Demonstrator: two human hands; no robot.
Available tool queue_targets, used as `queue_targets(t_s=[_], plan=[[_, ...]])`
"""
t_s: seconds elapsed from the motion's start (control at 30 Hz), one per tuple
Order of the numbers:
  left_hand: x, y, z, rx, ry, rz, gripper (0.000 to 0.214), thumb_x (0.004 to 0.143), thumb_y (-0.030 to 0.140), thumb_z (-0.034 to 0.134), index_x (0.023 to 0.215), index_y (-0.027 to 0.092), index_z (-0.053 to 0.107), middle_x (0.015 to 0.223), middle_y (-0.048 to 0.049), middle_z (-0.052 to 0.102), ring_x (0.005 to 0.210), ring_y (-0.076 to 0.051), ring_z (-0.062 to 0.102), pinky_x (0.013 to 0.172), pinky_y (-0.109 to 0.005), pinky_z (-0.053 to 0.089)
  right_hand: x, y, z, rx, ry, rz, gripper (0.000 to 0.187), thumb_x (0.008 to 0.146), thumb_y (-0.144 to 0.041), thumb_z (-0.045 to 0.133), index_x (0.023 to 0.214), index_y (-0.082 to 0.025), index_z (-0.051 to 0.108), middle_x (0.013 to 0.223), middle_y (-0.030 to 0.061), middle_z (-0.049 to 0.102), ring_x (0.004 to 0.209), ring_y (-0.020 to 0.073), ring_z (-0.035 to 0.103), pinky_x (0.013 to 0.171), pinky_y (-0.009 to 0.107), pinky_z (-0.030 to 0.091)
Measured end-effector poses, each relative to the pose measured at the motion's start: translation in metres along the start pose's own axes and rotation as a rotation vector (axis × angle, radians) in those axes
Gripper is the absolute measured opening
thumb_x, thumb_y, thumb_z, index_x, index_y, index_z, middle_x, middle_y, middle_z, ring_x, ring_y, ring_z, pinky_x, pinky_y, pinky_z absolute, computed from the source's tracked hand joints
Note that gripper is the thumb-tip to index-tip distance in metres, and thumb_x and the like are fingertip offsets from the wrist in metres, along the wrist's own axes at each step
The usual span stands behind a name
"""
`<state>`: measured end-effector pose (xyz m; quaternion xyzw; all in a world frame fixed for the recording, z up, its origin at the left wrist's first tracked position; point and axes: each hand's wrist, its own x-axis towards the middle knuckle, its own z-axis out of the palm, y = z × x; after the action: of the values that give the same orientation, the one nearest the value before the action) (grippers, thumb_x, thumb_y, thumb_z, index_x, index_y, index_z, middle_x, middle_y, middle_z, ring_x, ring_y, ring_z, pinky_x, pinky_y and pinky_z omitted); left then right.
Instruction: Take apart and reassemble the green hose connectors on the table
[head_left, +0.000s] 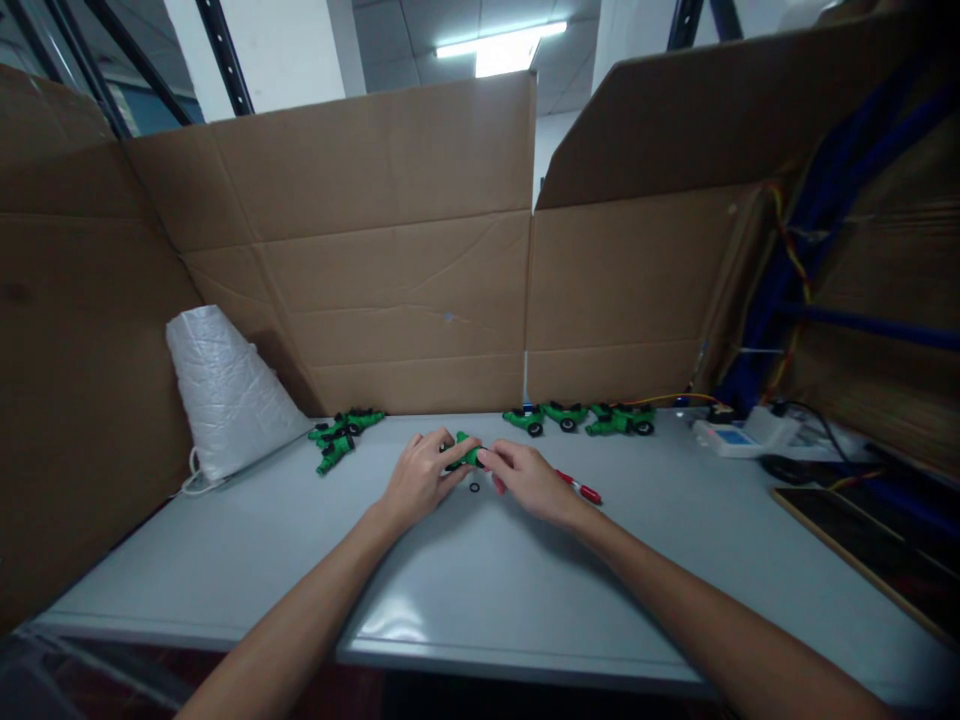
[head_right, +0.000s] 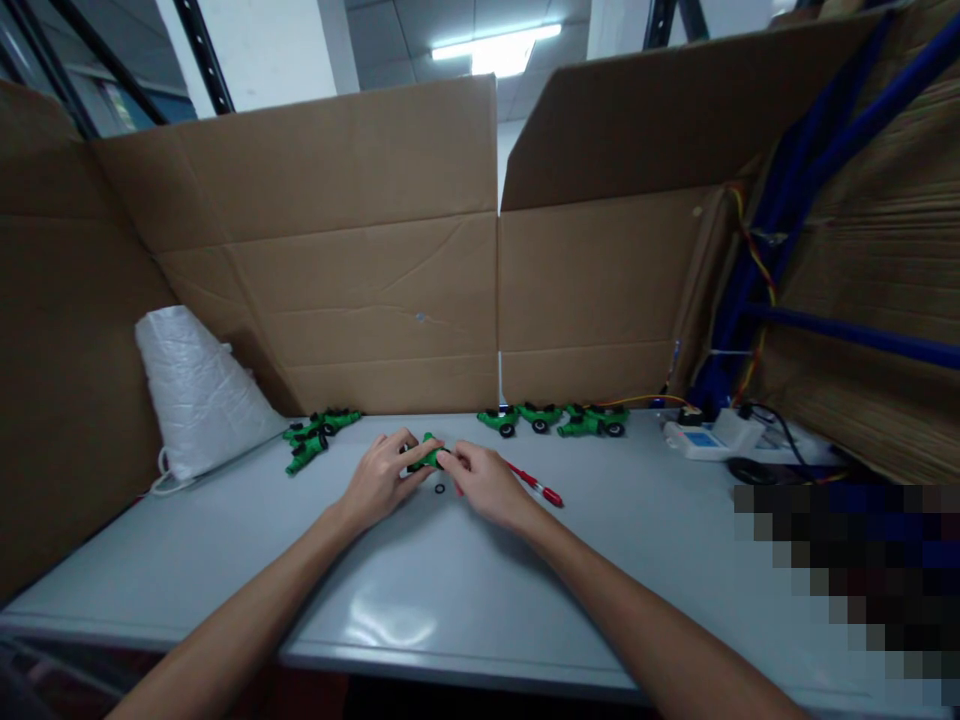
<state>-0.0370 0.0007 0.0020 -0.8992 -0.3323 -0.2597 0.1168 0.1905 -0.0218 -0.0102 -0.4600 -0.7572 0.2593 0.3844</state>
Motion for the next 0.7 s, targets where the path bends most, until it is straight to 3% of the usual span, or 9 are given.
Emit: queue_targets(t_s=[0.17, 0.33, 0.53, 0.7], plan=[[-0.0003, -0.0002, -0.0014, -0.016, 0.009, -0.028, 0.039, 0.107, 0.041, 0.055, 0.143, 0.029, 0.063, 0.105, -0.0070, 0.064, 0.094, -0.021, 0.062, 0.083, -0.035, 0.044, -0.0087, -0.0033, -0.0040, -0.443, 0.066, -0.190, 0.021, 0.101, -0.041, 0.060, 0.107, -0.021, 0.060, 0.093, 0.0061, 0.070, 0.080, 0.0220, 0.065, 0.068, 0.031, 0.039], [0.0004, 0.0005, -0.0021, -0.027, 0.004, -0.015, 0.040, 0.107, 0.041, 0.054, 0.144, 0.029, 0.062, 0.107, -0.0074, 0.064, 0.096, -0.022, 0.062, 0.084, -0.035, 0.044, -0.0099, -0.0052, -0.0085, -0.573, 0.048, -0.245, 0.024, 0.104, -0.037, 0.058, 0.119, -0.019, 0.060, 0.106, 0.0108, 0.072, 0.091, 0.0250, 0.068, 0.072, 0.032, 0.043], [-0.0001, 0.0012, -0.0003, 0.011, -0.022, 0.024, 0.040, 0.107, 0.042, 0.054, 0.144, 0.028, 0.062, 0.106, -0.0077, 0.063, 0.096, -0.022, 0.061, 0.084, -0.035, 0.043, -0.0084, -0.0071, -0.0092, -0.548, 0.008, -0.232, 0.023, 0.103, -0.036, 0.058, 0.115, -0.018, 0.064, 0.096, 0.0084, 0.074, 0.083, 0.0229, 0.067, 0.070, 0.031, 0.040], [-0.0013, 0.0019, 0.0003, 0.039, -0.019, 0.043, 0.039, 0.107, 0.041, 0.053, 0.143, 0.029, 0.063, 0.104, -0.0074, 0.062, 0.095, -0.022, 0.060, 0.084, -0.034, 0.043, -0.0055, -0.0060, -0.0039, -0.257, 0.038, -0.102, 0.022, 0.100, -0.036, 0.059, 0.085, -0.020, 0.064, 0.073, 0.0011, 0.067, 0.065, 0.0167, 0.058, 0.063, 0.028, 0.035]])
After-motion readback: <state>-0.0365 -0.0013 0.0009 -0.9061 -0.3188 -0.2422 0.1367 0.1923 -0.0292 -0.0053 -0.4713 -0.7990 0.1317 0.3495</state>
